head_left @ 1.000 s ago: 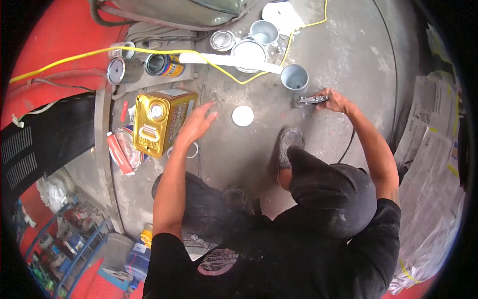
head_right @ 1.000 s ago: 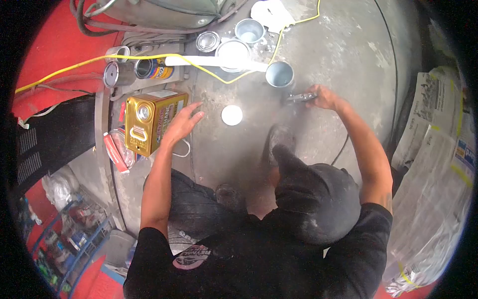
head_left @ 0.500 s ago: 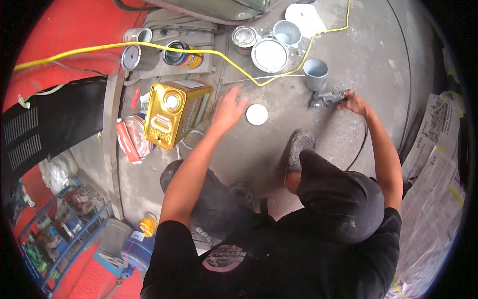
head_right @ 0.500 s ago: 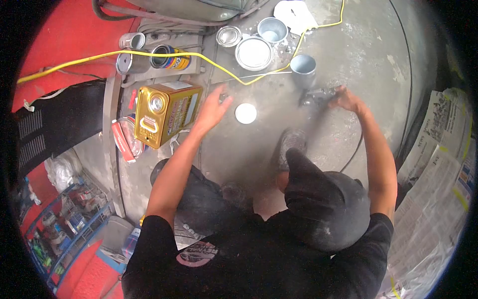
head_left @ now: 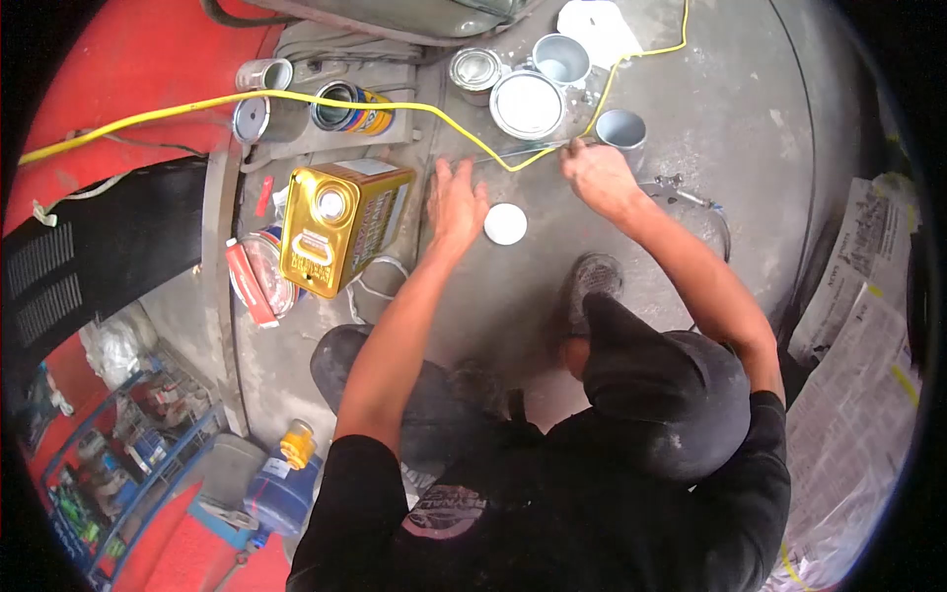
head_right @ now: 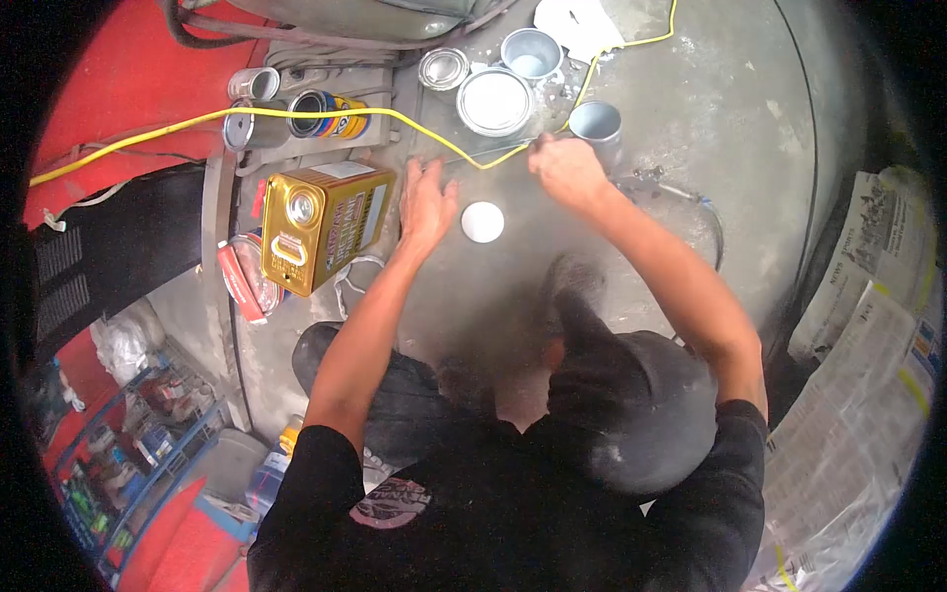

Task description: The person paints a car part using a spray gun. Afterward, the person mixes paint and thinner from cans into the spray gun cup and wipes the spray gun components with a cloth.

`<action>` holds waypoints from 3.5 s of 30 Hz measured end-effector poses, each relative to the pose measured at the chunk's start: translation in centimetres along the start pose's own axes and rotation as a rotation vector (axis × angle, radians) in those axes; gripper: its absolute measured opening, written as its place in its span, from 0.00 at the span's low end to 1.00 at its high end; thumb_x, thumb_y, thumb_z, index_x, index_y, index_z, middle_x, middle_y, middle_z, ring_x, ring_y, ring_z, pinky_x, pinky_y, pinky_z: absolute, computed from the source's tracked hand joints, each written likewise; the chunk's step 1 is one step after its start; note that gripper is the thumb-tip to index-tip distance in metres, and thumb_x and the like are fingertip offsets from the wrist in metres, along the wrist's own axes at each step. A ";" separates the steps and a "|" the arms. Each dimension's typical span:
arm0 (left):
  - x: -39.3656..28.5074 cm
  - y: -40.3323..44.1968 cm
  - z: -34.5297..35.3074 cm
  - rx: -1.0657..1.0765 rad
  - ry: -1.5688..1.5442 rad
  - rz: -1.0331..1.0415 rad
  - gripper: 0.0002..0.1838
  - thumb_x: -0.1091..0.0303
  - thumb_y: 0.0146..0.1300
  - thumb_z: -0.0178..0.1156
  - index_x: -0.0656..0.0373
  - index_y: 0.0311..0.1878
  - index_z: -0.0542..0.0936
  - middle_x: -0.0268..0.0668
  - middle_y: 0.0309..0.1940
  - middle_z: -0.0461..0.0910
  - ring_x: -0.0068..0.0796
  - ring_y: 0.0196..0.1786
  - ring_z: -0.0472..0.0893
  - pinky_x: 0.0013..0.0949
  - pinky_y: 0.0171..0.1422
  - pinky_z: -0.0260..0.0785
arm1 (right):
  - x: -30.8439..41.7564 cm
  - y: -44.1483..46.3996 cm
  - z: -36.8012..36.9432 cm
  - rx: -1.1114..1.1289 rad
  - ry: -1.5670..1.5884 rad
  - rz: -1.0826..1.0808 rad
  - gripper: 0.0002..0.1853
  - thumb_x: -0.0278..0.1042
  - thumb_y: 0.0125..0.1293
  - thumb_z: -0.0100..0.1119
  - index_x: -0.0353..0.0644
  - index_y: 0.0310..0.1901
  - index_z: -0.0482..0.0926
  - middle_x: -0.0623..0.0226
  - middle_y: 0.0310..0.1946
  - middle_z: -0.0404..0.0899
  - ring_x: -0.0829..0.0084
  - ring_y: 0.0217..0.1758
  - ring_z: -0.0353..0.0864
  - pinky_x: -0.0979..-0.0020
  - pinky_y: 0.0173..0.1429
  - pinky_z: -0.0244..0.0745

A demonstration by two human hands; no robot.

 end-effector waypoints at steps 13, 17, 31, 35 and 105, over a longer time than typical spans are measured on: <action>0.2 -5.8 -3.6 0.257 -0.069 0.040 0.29 0.59 0.71 0.66 0.63 0.71 0.77 0.65 0.73 0.69 0.64 0.76 0.70 0.51 0.81 0.62 | 1.5 3.7 2.0 0.190 -0.058 -0.022 0.08 0.35 0.68 0.59 0.57 0.39 0.88 0.70 0.35 0.87 0.68 0.44 0.90 0.61 0.43 0.85; 1.5 -6.3 -3.0 0.427 -0.076 -0.002 0.30 0.57 0.72 0.65 0.65 0.71 0.76 0.60 0.70 0.75 0.59 0.76 0.71 0.49 0.80 0.63 | 2.6 1.6 -4.2 0.074 0.041 0.021 0.06 0.31 0.62 0.61 0.50 0.31 0.87 0.63 0.30 0.88 0.61 0.35 0.90 0.57 0.39 0.84; 0.7 -6.8 -2.2 0.478 -0.099 0.133 0.27 0.58 0.72 0.65 0.65 0.68 0.78 0.56 0.64 0.79 0.56 0.68 0.78 0.48 0.74 0.70 | -6.5 5.2 -5.8 -0.048 0.450 0.380 0.14 0.41 0.67 0.66 0.42 0.48 0.88 0.46 0.44 0.88 0.48 0.51 0.88 0.51 0.53 0.83; 1.7 -6.8 -3.6 0.481 -0.318 -0.021 0.30 0.53 0.75 0.62 0.64 0.72 0.75 0.59 0.72 0.73 0.60 0.76 0.72 0.48 0.78 0.65 | -15.6 8.3 -4.9 -0.266 0.336 0.563 0.22 0.43 0.66 0.68 0.48 0.61 0.85 0.43 0.46 0.87 0.46 0.53 0.88 0.51 0.57 0.83; -2.9 -13.5 -9.2 0.298 -0.028 0.666 0.36 0.53 0.67 0.67 0.44 0.79 0.72 0.36 0.84 0.61 0.59 0.87 0.48 0.80 0.84 0.26 | 8.8 -3.8 -2.4 -0.242 1.999 0.505 0.17 0.31 0.76 0.52 0.37 0.62 0.80 0.62 0.49 0.88 0.72 0.47 0.87 0.69 0.52 0.83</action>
Point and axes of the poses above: each hand's wrist, its own y-axis towards the middle knuckle, its own z-axis out of the palm, x = y × z, the point moved 3 cm from there along y, towards the middle knuckle
